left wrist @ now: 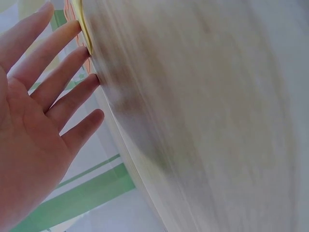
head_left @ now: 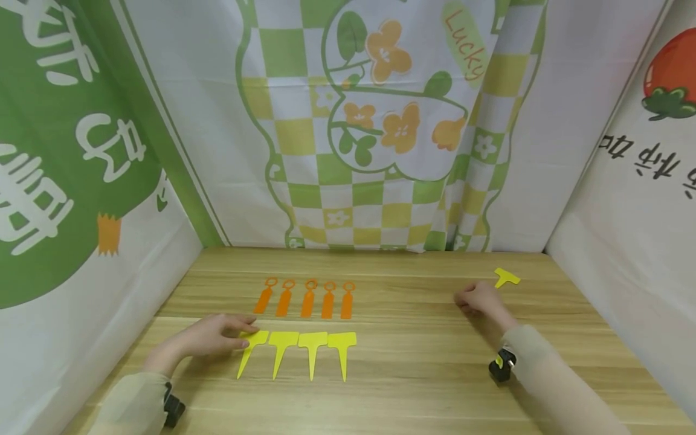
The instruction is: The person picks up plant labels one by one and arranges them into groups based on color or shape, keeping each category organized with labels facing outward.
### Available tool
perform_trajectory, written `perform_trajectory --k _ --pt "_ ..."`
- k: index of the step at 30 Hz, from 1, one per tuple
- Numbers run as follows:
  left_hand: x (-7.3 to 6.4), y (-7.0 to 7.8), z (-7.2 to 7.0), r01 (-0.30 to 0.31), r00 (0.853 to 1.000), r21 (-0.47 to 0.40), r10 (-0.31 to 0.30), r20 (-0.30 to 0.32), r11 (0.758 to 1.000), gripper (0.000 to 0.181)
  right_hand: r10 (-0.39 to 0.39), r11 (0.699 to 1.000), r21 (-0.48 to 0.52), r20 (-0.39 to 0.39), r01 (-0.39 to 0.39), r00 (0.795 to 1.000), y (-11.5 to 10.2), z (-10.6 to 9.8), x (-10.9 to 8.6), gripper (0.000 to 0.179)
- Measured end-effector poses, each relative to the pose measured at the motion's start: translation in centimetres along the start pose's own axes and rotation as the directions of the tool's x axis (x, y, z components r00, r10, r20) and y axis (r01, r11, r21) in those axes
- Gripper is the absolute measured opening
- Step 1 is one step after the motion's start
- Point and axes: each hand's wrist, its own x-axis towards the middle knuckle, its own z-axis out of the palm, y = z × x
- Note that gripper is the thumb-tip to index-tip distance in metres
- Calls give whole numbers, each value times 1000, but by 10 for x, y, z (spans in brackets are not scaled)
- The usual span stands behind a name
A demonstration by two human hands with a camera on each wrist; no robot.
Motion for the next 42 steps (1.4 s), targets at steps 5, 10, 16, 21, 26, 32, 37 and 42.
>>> perform_trajectory --k 5,10,16,21,26,32,37,42 --pt "-1 0 1 2 1000 -16 -2 8 1000 45 11 999 35 -37 -9 999 13 -13 4 21" --pt "-2 0 1 1 1000 -18 -1 10 1000 46 43 999 -24 -97 -46 994 24 -27 6 27" --pt "-1 0 1 10 1000 -11 -10 7 1000 45 115 988 -76 -205 -133 972 33 -42 8 22" --pt "-1 1 0 10 1000 -11 -10 2 1000 44 164 984 -41 -201 -175 966 39 -49 9 22" --pt "-1 0 0 9 1000 -1 -9 -7 1000 44 206 978 7 -184 -208 961 41 -52 11 28" --pt "-1 -2 1 -2 1000 6 2 -5 1000 45 224 972 -26 -191 -233 956 42 -56 11 31" --pt "-1 -1 1 8 1000 4 -8 -6 1000 43 217 964 -109 -216 -244 952 41 -57 11 36" --pt "-1 -2 1 18 1000 -4 -18 0 1000 42 185 956 -183 -219 -227 958 39 -58 11 43"
